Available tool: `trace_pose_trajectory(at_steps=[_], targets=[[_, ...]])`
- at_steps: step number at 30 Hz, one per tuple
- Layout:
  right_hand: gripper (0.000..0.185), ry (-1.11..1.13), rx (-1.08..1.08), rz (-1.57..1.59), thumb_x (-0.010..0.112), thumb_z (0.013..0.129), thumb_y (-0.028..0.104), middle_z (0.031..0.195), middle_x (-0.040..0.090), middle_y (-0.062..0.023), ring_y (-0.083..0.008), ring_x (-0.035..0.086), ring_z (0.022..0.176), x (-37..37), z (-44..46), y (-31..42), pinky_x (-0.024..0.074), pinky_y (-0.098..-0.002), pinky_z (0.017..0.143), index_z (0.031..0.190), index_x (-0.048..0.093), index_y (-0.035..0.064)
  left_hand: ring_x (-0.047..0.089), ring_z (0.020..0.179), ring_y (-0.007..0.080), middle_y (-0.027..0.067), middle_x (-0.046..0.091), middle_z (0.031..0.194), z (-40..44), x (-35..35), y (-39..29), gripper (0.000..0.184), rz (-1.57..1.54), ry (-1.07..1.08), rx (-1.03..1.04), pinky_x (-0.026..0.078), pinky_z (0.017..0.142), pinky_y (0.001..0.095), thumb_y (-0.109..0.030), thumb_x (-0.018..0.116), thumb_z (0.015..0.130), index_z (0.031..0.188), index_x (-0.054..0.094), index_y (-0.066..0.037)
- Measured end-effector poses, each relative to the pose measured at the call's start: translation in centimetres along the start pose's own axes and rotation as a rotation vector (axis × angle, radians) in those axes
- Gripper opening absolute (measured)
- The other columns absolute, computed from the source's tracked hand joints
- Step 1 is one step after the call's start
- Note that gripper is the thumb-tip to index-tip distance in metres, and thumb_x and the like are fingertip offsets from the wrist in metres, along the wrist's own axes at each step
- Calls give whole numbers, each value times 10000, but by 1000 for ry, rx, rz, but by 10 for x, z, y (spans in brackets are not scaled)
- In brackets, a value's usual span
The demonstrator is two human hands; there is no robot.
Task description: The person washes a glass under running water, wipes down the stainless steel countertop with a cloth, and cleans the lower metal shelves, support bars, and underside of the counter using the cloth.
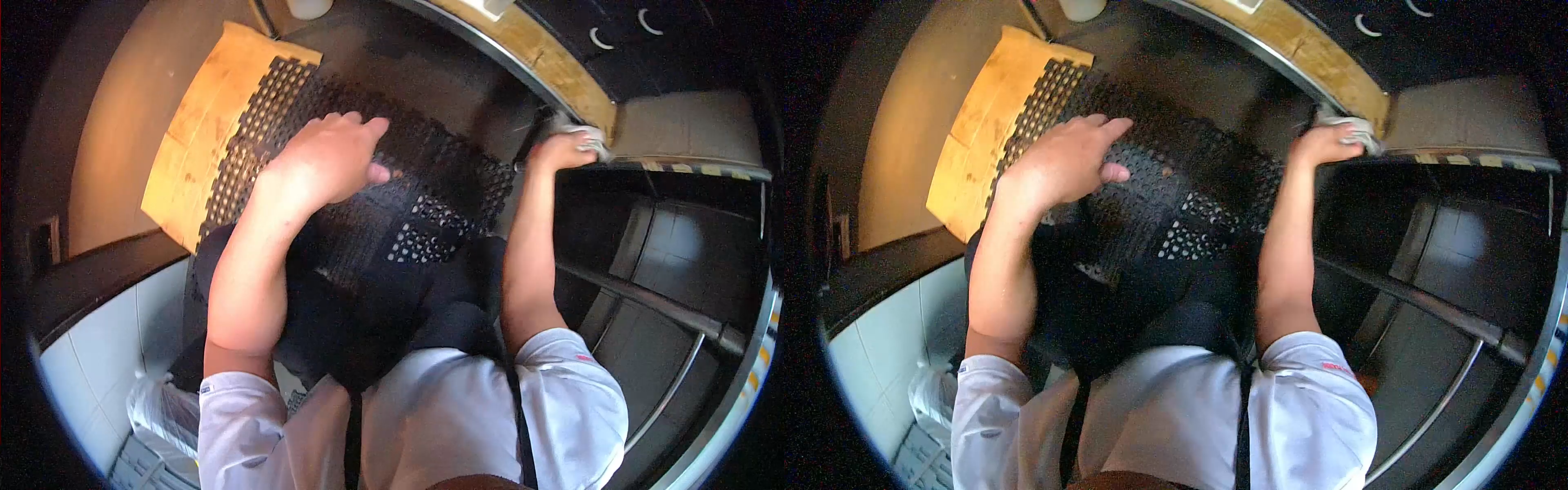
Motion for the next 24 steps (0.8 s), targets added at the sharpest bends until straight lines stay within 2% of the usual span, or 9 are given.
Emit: trace_pose_trajectory(at_steps=[3,5,7,9,10,12,14,16,24], targets=[[273,-105,33,-474,566,954,79,1086,554,-290,-389,595,1027,37,-11,12,519,-473,869,1115,443,-104,553,1163,399,212,581,1244,-1,4,-1,632,29,17,26,469,983,454,-296,717,835,1360,487,-29],[210,-140,-297,-526,564,940,78,993,594,-236,-376,612,877,73,-49,-26,517,-467,782,1049,494,-87,550,1170,400,211,580,1250,4,5,-5,636,51,20,26,465,992,454,-303,712,839,1366,482,-32],[273,484,-651,-604,579,900,284,972,611,-168,-372,593,867,120,-115,0,457,-458,809,886,594,11,539,1188,403,207,577,1267,12,8,-7,639,73,37,32,457,1006,454,-312,700,849,1381,473,-41],[239,857,-760,-320,667,860,200,971,642,-146,-350,596,817,136,-179,20,463,-449,856,974,599,1,534,1203,390,210,571,1282,17,12,-8,632,96,18,49,448,1018,444,-316,695,854,1385,474,-52],[294,1005,-503,-307,674,838,172,1091,630,-199,-387,555,1123,130,-190,10,446,-467,946,1104,643,50,535,1204,384,211,570,1284,19,13,-8,630,100,20,47,447,1019,441,-316,694,855,1384,475,-54],[366,996,-250,-439,686,863,215,1271,576,-208,-337,542,1173,112,-196,-3,411,-483,993,1204,638,90,538,1201,379,209,576,1271,19,21,-3,621,105,11,50,449,1015,438,-316,695,854,1374,483,-51],[273,859,286,-158,673,906,183,1054,642,-124,-253,620,877,85,-197,3,491,-388,813,1068,564,-8,540,1197,382,207,580,1266,15,22,3,616,93,27,34,449,1012,439,-314,697,854,1370,487,-50],[310,702,744,116,656,926,193,1100,607,-123,-246,565,1012,60,-199,-24,456,-401,890,1129,556,-19,550,1181,387,210,583,1258,12,25,7,611,118,95,-22,456,1002,441,-305,699,852,1365,491,-46],[207,552,525,-341,614,950,129,1038,606,-98,-186,578,962,1,-177,-65,490,-349,831,1087,532,-4,559,1158,399,213,590,1234,-3,8,3,630,47,-48,11,471,981,444,-281,728,819,1353,499,-38]])
Point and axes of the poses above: each hand's wrist, its own z-axis towards the middle knuckle, its own x-axis out of the palm, y = z × x, the point moved 5 cm from there along z, towards the middle knuckle
